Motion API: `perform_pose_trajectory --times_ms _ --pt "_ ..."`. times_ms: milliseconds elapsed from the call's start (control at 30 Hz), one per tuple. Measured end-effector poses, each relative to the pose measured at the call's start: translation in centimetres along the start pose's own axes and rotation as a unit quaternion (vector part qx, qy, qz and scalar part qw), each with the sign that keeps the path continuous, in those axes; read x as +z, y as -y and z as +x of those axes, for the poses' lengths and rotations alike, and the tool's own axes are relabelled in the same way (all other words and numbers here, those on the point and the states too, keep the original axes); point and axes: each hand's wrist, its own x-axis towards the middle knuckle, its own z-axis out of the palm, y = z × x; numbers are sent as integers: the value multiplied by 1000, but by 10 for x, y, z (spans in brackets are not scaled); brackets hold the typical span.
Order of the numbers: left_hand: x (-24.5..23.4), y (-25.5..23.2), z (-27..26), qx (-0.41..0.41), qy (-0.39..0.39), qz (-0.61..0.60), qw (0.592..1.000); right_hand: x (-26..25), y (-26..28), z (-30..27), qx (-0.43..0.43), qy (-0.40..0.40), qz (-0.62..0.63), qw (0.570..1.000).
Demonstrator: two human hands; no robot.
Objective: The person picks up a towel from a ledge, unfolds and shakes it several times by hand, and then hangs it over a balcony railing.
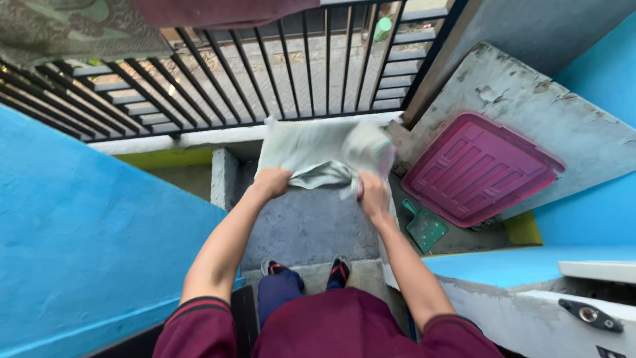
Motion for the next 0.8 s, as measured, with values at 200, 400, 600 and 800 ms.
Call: perform_pose_trajectory --times_ms 200,400,600,800 --pt "35 -23 12 2 39 -5 999 16 -35 -62 115 103 -21 988" --pt "37 -29 11 23 50 21 998 6 -31 -69 129 92 57 986" --pt "67 7 8 75 -32 59 995 13 -22 -60 121 125 68 982" --pt "-22 1 13 35 -15 103 994 -16 -17 18 38 36 86 995"
